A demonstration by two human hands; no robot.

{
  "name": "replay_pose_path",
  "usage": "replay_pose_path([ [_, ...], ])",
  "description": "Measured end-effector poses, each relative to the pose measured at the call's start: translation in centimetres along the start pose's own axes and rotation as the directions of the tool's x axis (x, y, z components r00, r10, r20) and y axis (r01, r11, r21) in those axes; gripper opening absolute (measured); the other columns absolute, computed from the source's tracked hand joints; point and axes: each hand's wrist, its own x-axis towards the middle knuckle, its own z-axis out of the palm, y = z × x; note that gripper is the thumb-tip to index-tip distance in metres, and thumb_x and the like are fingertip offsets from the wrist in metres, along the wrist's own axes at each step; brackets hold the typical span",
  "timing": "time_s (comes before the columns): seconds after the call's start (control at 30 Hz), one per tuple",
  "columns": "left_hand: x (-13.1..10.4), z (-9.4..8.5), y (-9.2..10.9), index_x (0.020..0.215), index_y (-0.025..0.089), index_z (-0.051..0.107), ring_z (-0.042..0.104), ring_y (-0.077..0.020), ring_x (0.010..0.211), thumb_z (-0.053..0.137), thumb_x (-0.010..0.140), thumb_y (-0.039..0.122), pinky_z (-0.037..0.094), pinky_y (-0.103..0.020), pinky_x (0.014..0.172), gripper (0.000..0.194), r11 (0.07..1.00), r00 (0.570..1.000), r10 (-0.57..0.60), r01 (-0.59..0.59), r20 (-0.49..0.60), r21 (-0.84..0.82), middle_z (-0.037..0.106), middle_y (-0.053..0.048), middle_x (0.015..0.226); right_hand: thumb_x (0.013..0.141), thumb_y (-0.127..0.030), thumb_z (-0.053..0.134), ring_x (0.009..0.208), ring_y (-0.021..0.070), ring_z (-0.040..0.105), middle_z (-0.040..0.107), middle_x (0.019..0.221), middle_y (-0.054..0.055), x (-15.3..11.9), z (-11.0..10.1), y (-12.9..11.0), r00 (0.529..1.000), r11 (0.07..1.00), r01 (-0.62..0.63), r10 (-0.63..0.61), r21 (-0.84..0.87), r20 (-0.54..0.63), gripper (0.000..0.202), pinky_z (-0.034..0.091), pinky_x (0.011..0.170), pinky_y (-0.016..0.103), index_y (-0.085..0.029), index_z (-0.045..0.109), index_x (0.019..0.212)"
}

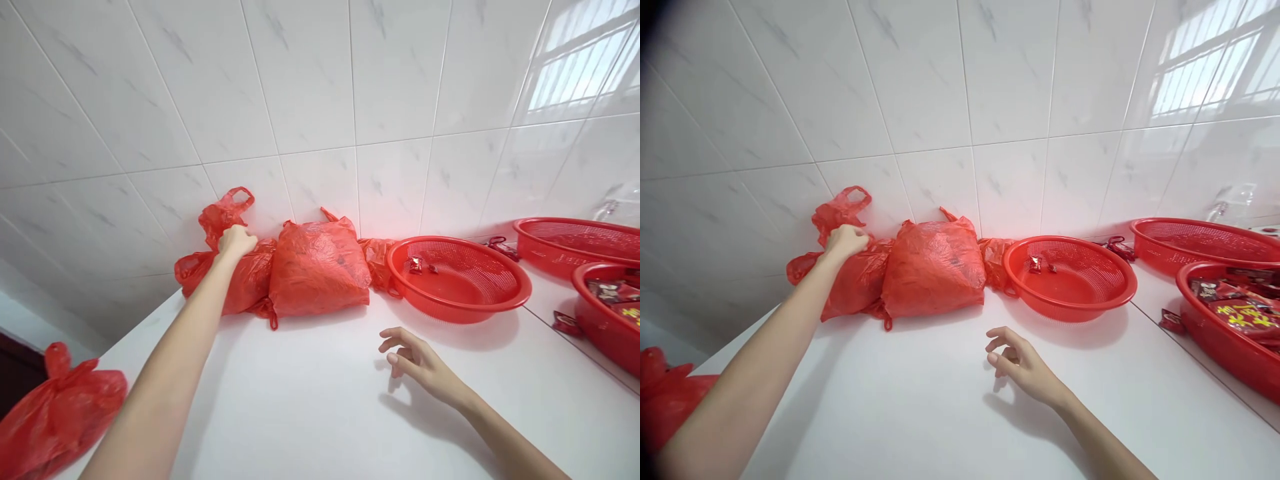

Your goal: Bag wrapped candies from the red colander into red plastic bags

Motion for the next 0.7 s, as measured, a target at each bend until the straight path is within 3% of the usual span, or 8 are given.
replay_pose_path([
  [0.1, 1.2, 2.9, 3.4, 0.068, 0.021, 0.070, 0.069, -0.0329, 0.102, 0.065, 0.072, 0.020, 0.051, -0.042, 0.096, 0.007, 0.996, 0.990, 0.084, -0.087, 0.110, 0.015, 0.078, -0.012, 0.088, 0.093, -0.060, 0.057, 0.072, 0.0167, 0.069, 0.063, 0.114, 0.009, -0.1, 0.2, 0.2, 0.999, 1.000, -0.003, 0.004, -0.019, 0.034, 0.048, 0.057, 0.074, 0.038, -0.023, 0.053, 0.124],
  [0.2, 2.5, 6.8, 7.1, 0.085, 0.021, 0.075, 0.067, -0.0258, 0.106, 0.059, 0.081, 0.022, 0.049, -0.033, 0.097, 0.016, 0.984, 0.955, 0.172, -0.177, 0.240, -0.004, 0.078, -0.007, 0.098, 0.094, -0.058, 0.057, 0.070, 0.0169, 0.071, 0.063, 0.116, 0.009, -0.2, 0.3, 0.2, 0.999, 0.998, -0.012, 0.014, -0.056, 0.039, 0.046, 0.055, 0.076, 0.038, -0.023, 0.053, 0.124],
  [0.33, 3.6, 11.3, 10.3, 0.091, 0.016, 0.073, 0.066, -0.0250, 0.102, 0.060, 0.091, 0.024, 0.051, -0.035, 0.091, 0.015, 0.985, 0.897, 0.117, -0.158, 0.427, 0.063, 0.074, -0.009, 0.101, 0.095, -0.057, 0.056, 0.068, 0.0169, 0.071, 0.063, 0.113, 0.008, 0.0, 0.1, 0.3, 1.000, 0.995, 0.006, -0.005, -0.097, 0.009, 0.044, 0.053, 0.077, 0.037, -0.023, 0.054, 0.122],
  [0.47, 4.2, 13.6, 10.6, 0.116, 0.015, 0.065, 0.067, -0.0210, 0.099, 0.063, 0.096, 0.036, 0.058, -0.040, 0.086, 0.029, 0.982, 0.801, -0.044, -0.076, 0.597, 0.175, 0.067, -0.009, 0.115, 0.095, -0.055, 0.056, 0.067, 0.0156, 0.070, 0.063, 0.113, 0.008, 0.2, 0.0, 0.5, 1.000, 0.993, 0.026, -0.027, -0.112, -0.013, 0.041, 0.053, 0.076, 0.036, -0.023, 0.055, 0.121],
  [0.57, 4.2, 14.3, 9.7, 0.101, 0.015, 0.070, 0.069, -0.0214, 0.088, 0.074, 0.086, 0.031, 0.058, -0.037, 0.079, 0.022, 0.978, 0.754, -0.110, -0.036, 0.648, 0.207, 0.072, -0.007, 0.098, 0.096, -0.051, 0.056, 0.068, 0.0149, 0.069, 0.063, 0.114, 0.007, 0.1, 0.0, 0.5, 1.000, 0.992, 0.027, -0.028, -0.125, -0.003, 0.038, 0.052, 0.077, 0.036, -0.023, 0.054, 0.122],
  [0.63, 4.0, 14.4, 8.9, 0.078, 0.016, 0.071, 0.070, -0.0239, 0.078, 0.082, 0.071, 0.023, 0.056, -0.034, 0.072, 0.015, 0.982, 0.767, -0.113, -0.012, 0.632, 0.190, 0.071, -0.005, 0.077, 0.096, -0.049, 0.056, 0.068, 0.0143, 0.069, 0.063, 0.115, 0.007, 0.1, 0.1, 0.4, 1.000, 0.991, 0.024, -0.023, -0.132, 0.010, 0.037, 0.052, 0.075, 0.034, -0.023, 0.054, 0.122],
  [0.7, 3.9, 14.4, 8.4, 0.065, 0.019, 0.067, 0.070, -0.0268, 0.077, 0.081, 0.061, 0.018, 0.053, -0.033, 0.071, 0.015, 0.989, 0.818, -0.092, 0.010, 0.567, 0.145, 0.069, -0.004, 0.066, 0.096, -0.046, 0.057, 0.069, 0.0138, 0.068, 0.064, 0.115, 0.007, 0.0, 0.1, 0.4, 1.000, 0.990, 0.017, -0.014, -0.141, 0.023, 0.035, 0.052, 0.073, 0.033, -0.023, 0.055, 0.122],
])
